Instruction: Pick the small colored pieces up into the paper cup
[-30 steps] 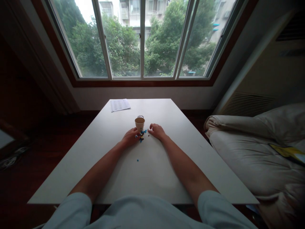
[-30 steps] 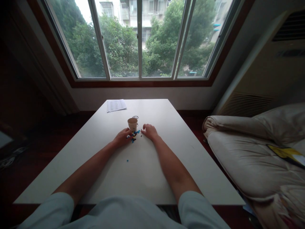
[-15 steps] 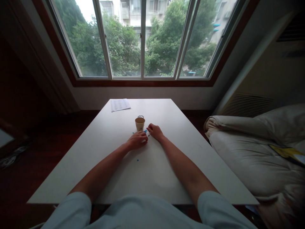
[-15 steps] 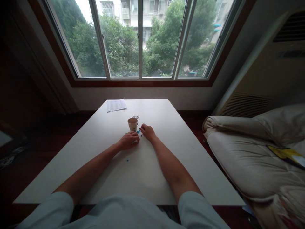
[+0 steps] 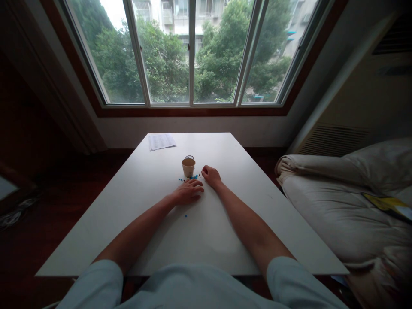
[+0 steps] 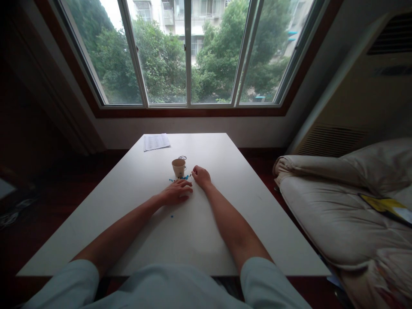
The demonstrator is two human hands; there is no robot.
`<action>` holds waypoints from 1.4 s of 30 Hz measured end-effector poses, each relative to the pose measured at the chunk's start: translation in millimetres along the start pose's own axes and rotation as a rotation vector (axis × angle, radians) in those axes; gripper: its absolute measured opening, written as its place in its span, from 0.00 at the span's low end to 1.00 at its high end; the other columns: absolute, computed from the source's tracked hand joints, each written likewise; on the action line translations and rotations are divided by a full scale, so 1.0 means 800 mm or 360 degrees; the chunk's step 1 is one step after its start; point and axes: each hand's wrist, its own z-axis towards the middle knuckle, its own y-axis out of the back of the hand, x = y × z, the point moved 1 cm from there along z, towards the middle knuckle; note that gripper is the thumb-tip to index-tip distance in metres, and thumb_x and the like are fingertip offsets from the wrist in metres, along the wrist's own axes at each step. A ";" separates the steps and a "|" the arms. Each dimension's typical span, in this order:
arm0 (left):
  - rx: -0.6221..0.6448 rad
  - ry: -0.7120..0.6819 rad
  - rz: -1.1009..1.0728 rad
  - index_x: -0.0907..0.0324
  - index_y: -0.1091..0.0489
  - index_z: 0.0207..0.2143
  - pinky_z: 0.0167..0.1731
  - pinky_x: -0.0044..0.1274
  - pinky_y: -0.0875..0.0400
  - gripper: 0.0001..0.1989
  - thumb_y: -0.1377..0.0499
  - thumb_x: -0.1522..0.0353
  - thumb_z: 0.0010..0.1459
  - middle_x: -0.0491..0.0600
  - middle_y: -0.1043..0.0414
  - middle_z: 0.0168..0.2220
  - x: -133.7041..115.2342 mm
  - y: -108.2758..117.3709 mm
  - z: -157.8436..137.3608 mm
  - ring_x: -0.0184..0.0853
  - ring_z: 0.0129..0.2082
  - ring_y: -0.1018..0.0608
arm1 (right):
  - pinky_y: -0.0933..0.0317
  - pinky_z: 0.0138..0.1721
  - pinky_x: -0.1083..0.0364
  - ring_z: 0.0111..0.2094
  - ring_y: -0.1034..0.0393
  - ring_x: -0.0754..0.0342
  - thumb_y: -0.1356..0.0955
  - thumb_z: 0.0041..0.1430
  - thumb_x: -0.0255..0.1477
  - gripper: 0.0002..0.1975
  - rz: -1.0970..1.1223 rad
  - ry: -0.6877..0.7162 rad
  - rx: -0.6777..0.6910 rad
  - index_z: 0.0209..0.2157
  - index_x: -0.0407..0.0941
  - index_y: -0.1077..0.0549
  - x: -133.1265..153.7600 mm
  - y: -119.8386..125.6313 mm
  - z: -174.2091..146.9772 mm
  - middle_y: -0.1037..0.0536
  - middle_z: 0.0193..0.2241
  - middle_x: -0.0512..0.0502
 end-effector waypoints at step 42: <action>0.0010 0.0114 -0.0016 0.56 0.25 0.33 0.47 0.31 0.34 0.06 0.40 0.66 0.60 0.52 0.25 0.38 0.007 0.010 0.002 0.40 0.44 0.26 | 0.39 0.46 0.56 0.42 0.32 0.52 0.27 0.59 0.35 0.11 0.0094 0.0429 0.0300 0.43 0.49 0.19 -0.002 0.014 0.003 0.26 0.38 0.46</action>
